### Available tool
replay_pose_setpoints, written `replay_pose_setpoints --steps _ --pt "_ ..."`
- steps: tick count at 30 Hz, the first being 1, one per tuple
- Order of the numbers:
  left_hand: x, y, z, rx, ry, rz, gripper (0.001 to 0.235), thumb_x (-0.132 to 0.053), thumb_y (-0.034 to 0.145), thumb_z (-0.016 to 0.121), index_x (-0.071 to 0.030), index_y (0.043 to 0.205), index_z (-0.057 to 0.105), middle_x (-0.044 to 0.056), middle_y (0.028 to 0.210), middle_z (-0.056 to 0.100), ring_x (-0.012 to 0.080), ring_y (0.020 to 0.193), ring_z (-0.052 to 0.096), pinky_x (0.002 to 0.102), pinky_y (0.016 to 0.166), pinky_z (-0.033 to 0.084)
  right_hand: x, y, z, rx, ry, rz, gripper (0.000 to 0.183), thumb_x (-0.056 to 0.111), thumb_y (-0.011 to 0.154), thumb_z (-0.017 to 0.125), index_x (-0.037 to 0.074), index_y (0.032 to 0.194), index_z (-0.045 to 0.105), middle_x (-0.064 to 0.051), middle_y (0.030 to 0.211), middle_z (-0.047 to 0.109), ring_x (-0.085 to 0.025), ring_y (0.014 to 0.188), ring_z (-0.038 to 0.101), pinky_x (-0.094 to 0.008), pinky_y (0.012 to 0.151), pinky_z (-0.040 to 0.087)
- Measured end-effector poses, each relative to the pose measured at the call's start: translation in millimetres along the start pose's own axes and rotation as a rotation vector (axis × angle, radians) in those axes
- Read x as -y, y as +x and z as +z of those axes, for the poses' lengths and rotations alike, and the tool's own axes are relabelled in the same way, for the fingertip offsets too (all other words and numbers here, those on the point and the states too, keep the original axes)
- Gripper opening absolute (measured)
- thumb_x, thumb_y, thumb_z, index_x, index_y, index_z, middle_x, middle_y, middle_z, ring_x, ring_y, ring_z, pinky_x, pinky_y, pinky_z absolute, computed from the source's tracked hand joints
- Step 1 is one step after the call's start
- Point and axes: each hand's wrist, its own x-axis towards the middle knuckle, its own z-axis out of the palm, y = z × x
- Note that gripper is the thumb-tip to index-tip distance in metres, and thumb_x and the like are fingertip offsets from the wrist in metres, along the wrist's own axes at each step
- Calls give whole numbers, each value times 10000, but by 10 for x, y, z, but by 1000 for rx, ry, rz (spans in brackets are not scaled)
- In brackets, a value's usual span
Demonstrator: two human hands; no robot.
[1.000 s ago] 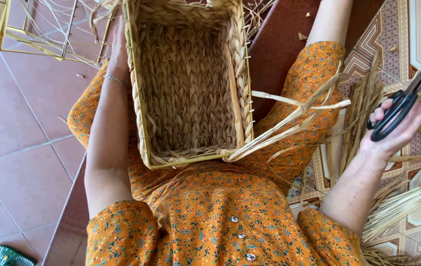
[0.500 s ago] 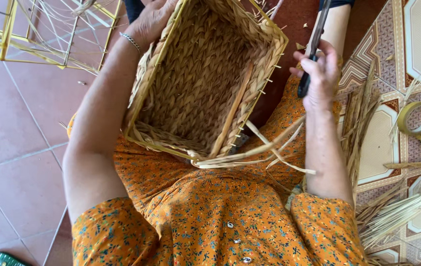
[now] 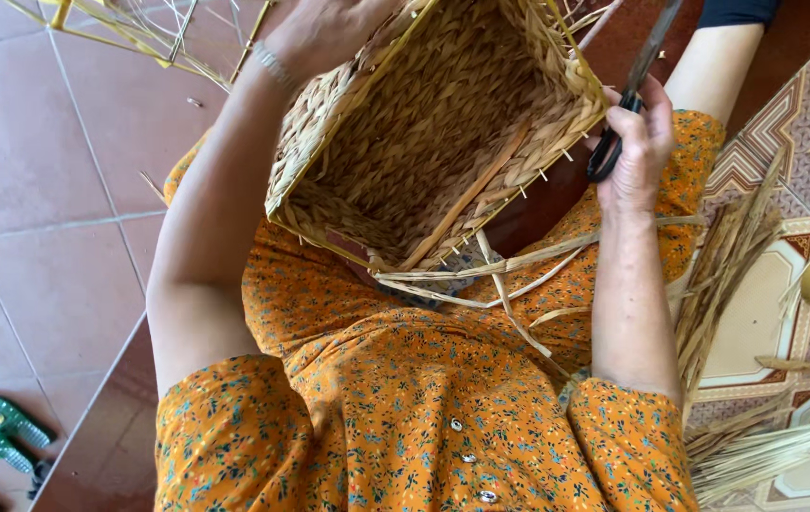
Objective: The person trims excess dried palm leaves from a woven basket using scissors, then tucks and weaves the remaining strands into the basket's rim to finish the edge. The basket is rotated and adjusted throughout the process.
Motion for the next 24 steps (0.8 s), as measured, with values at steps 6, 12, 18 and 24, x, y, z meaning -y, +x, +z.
replay_pose_setpoints --steps 6,12,18,24 --pt "-1192 -1705 -327 -227 68 -91 906 -514 814 873 -13 1472 503 324 1458 542 471 1300 557 498 1064 456 227 -118 153 14 -4 -25 612 126 903 685 9 1468 482 -178 1218 713 -215 1025 762 -352 782 658" --pt "-1413 -1884 -7 -400 61 -251 638 31 860 715 -70 1475 576 229 1364 664 390 1258 650 421 1068 526 646 -466 205 -15 -18 -67 641 127 892 692 -14 1484 490 -181 1228 700 -204 1033 737 -351 787 684" --pt "-850 -1560 -51 -319 -194 -274 450 -5 955 722 -78 1393 645 217 1077 735 295 997 751 367 870 567 1184 -976 178 -81 -91 -192 656 95 848 652 -46 1461 467 -223 1273 699 -229 1171 765 -379 857 657" --pt "-532 -946 104 -302 -211 -108 414 -10 953 734 -95 1355 689 195 1077 756 284 983 748 363 865 571 1210 -1163 -47 -75 -87 -184 652 73 893 663 -16 1489 415 -232 1339 658 -237 1181 718 -386 866 699"
